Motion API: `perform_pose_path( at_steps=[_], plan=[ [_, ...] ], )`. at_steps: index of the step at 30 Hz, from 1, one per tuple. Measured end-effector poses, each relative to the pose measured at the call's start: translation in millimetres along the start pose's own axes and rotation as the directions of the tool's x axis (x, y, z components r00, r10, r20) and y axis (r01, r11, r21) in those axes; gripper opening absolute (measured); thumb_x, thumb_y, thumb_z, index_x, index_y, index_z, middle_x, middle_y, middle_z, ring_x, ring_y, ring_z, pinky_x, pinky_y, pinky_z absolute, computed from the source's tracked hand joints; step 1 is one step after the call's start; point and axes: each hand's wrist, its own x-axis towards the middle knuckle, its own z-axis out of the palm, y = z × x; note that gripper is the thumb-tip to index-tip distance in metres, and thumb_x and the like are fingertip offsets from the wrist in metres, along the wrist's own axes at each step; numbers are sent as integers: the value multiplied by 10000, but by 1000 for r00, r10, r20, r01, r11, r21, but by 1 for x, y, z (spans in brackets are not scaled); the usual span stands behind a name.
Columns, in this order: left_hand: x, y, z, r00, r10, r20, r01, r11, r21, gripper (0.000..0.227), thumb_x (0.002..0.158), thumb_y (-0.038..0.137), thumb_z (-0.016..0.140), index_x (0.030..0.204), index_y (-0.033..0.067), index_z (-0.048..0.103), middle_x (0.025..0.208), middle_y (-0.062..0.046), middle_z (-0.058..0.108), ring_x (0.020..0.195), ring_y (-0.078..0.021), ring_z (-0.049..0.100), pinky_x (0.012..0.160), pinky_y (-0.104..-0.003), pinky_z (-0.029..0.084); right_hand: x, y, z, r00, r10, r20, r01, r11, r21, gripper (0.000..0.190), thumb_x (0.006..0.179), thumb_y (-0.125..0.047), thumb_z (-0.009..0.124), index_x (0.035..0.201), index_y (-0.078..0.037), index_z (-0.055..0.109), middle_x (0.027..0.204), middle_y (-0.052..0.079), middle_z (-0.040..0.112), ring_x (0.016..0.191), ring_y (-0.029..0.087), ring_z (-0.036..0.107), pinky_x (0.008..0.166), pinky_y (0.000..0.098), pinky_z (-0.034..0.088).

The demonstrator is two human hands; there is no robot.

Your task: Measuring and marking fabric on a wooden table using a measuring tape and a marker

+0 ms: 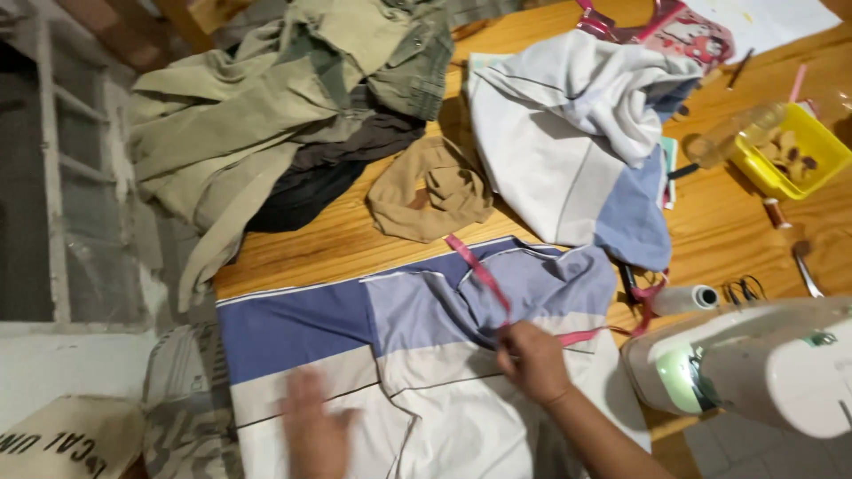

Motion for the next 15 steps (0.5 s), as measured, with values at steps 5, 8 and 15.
perform_pose_path(
  at_steps=[5, 8, 15],
  plan=[
    [22, -134, -20, 877, -477, -56, 480, 868, 123, 688, 930, 511, 600, 1370, -11, 516, 1316, -270, 537, 1224, -464, 504, 959, -583, 384, 7, -26, 19, 991, -90, 103, 93, 995, -24, 124, 817, -195, 649, 887, -126, 574, 768, 75, 600, 658, 303, 604, 565, 426, 461],
    [30, -173, -19, 472, -818, 327, 826, 541, 161, 930, 908, 818, 385, 1262, 4, 663, 1177, -293, 671, 1047, -515, 639, 836, -558, 455, 8, -30, 25, 996, 23, 83, -26, 999, 32, 61, 807, -168, 627, 861, -144, 614, 813, 35, 685, 703, 268, 673, 594, 398, 509],
    [31, -155, -37, 145, -810, 568, 969, 0, -248, 1113, 820, 838, 500, 1232, -178, 692, 1266, -332, 684, 1171, -434, 643, 975, -547, 507, 3, -20, 36, 979, 140, 148, -137, 990, -31, 78, 797, -213, 654, 859, -171, 633, 818, 14, 707, 742, 265, 692, 632, 418, 523]
  ],
)
